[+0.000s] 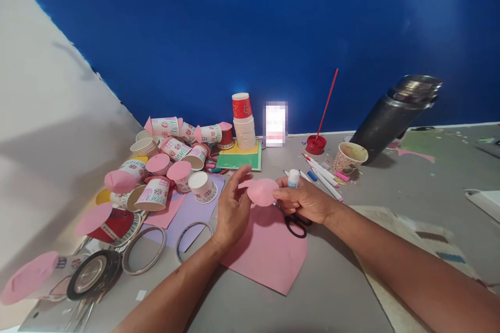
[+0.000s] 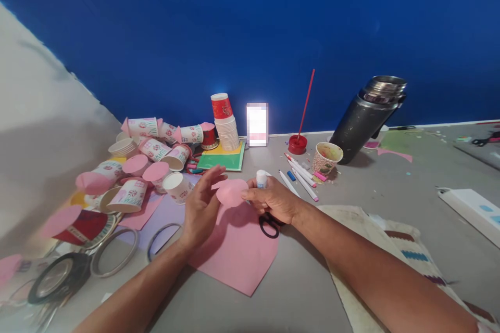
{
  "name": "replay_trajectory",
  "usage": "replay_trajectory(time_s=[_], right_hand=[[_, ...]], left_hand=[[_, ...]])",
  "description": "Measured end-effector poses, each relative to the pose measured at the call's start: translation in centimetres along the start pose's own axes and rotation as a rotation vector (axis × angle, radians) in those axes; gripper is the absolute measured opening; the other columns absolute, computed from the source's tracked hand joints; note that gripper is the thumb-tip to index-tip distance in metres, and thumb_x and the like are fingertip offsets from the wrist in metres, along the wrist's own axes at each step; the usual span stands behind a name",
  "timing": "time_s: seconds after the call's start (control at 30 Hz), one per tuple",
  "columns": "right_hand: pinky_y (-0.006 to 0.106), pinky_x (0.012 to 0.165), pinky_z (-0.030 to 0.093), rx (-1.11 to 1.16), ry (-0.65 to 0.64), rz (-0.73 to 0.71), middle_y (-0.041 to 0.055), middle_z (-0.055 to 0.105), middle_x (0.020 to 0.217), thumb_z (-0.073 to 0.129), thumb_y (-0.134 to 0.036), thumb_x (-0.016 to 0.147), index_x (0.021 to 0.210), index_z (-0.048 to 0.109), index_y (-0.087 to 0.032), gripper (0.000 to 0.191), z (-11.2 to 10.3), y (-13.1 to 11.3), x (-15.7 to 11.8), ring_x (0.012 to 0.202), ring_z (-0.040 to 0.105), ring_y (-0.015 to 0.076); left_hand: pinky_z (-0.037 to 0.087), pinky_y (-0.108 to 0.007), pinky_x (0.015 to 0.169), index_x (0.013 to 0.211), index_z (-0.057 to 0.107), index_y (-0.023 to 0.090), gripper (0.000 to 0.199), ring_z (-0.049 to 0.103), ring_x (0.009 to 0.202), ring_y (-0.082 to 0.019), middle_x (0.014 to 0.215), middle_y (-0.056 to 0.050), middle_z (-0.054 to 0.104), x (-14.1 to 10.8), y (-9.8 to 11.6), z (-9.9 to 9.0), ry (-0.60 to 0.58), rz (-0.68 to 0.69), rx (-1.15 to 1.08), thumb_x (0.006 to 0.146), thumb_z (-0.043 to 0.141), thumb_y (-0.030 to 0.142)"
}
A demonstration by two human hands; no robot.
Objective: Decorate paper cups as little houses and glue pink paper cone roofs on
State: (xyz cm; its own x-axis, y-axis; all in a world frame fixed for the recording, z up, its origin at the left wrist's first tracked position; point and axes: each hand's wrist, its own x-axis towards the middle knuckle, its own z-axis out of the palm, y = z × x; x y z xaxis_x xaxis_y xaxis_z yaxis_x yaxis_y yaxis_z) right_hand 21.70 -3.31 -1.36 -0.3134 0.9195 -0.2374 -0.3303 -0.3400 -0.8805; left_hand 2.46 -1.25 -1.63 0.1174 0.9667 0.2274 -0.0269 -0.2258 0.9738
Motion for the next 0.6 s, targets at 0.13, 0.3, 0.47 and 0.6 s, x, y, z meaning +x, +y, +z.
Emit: replay_trajectory(time_s=[0.13,0.3,0.47,0.6], right_hand=[[0.022,0.045,0.02,-0.078,0.065,-0.076,-0.0108,0.04,0.047,0.093,-0.05,0.058,0.069,0.057,-0.018,0.049,0.0,0.3,0.2,0.043,0.028,0.0035],[0.023,0.046,0.021,-0.237,0.13,-0.149,-0.008,0.045,0.048,0.091,-0.047,0.064,0.067,0.059,-0.017,0.044,-0.1,0.4,0.0,0.045,0.035,0.0056],[0.023,0.047,0.021,-0.149,0.11,-0.158,-0.01,0.04,0.05,0.088,-0.052,0.066,0.071,0.06,-0.018,0.044,-0.4,-0.1,0.1,0.046,0.029,0.0052],[0.024,0.047,0.024,-0.221,0.178,-0.228,-0.0078,0.044,0.051,0.084,-0.052,0.067,0.068,0.062,-0.019,0.04,-0.3,-1.0,-0.2,0.047,0.032,0.0068]], left_hand=[[0.058,-0.033,0.076,0.093,0.076,0.016,0.019,0.07,0.085,-0.021,0.096,-0.009,0.077,0.6,0.2,0.1,-0.092,-0.505,-0.525,0.085,0.073,0.033],[0.056,-0.03,0.069,0.084,0.077,0.013,0.02,0.067,0.073,-0.017,0.08,-0.007,0.075,0.2,0.2,0.1,-0.233,-0.632,-0.722,0.073,0.088,0.027],[0.055,-0.027,0.076,0.094,0.079,0.012,0.028,0.068,0.078,-0.015,0.087,-0.007,0.076,-0.2,0.2,0.2,-0.228,-0.586,-0.669,0.071,0.091,0.021],[0.055,-0.03,0.079,0.1,0.077,0.011,0.029,0.069,0.081,-0.018,0.096,-0.011,0.076,-0.2,0.1,0.2,-0.268,-0.573,-0.616,0.077,0.088,0.026]])
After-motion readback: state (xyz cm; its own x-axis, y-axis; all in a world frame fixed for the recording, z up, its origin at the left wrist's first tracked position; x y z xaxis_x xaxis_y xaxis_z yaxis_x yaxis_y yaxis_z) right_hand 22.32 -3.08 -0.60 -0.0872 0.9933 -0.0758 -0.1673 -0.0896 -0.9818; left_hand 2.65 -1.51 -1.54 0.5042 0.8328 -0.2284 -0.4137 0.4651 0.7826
